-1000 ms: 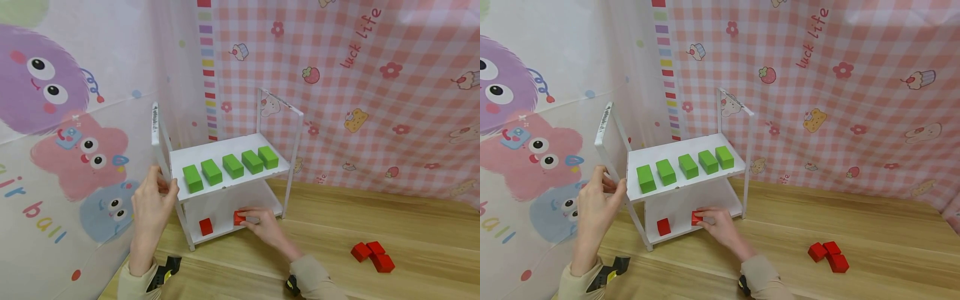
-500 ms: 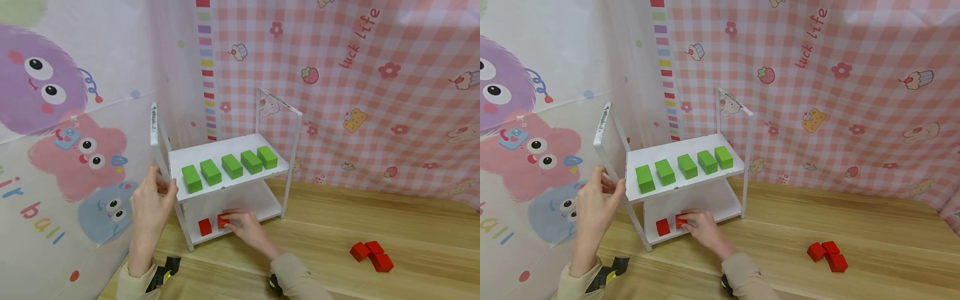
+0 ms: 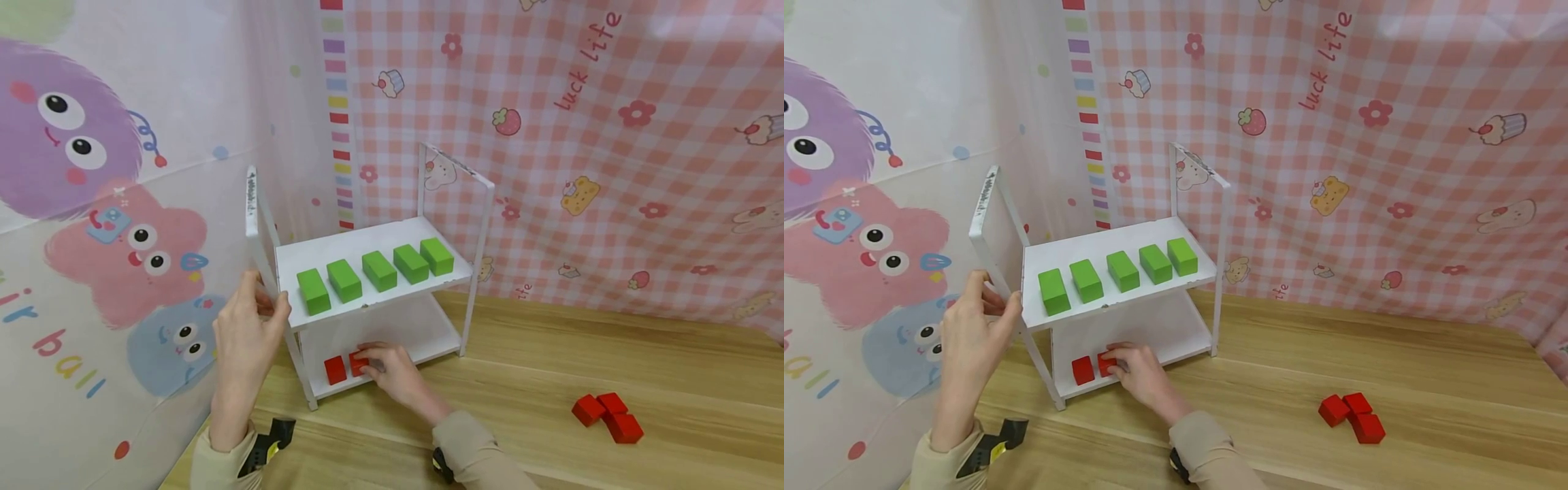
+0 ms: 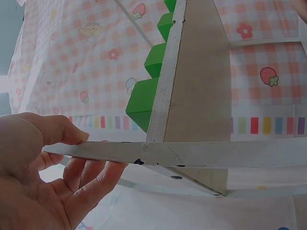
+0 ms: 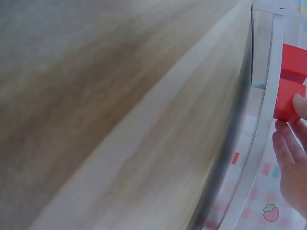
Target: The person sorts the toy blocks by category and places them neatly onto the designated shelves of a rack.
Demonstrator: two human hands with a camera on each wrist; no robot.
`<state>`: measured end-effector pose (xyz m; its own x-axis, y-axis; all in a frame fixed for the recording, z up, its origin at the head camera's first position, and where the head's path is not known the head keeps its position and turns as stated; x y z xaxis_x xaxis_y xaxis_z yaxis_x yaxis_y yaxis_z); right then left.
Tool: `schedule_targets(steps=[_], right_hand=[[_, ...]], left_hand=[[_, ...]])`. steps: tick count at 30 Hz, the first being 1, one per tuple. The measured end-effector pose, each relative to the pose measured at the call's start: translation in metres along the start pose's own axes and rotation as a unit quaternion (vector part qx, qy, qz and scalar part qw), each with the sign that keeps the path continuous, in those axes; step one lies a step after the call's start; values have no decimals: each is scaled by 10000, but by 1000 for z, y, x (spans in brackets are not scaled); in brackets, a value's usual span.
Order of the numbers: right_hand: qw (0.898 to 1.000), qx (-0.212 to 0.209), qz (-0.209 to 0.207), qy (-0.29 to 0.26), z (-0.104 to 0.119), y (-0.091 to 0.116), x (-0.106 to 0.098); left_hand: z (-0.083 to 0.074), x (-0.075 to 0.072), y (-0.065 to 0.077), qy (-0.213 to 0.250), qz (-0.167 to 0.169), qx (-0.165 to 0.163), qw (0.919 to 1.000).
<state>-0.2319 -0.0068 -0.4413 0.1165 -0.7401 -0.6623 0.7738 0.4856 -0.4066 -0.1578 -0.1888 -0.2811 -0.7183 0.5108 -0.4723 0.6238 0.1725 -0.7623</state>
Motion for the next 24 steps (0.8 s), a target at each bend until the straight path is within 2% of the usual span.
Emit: schedule_targets(steps=[7,12,19,24], right_hand=[[9997,25,41,221,2,3,-2],[9991,-186,-187,347,1,9,-8],[9980,-421,-461,139,-3,24,-29],[9969,-506,-548,259,-11,38,-51]], left_hand=[[1,0,0,-36,-4,-11,10000],[0,0,1,-52,-27,20,10000],[0,0,0,30,-14,76,10000],[0,0,0,26,-26,88,10000]])
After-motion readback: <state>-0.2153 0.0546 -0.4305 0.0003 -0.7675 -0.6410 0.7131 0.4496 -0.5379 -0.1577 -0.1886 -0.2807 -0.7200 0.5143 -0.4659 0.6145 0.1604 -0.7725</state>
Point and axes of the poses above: each hand's wrist, its own y-axis away from the middle knuckle, its own x-axis out of the palm, z = x × y, the point moved 1 cm from there along -y, towards the middle knuckle, and after that the axes turned 2 degrees about x, right-handed, at the moved point
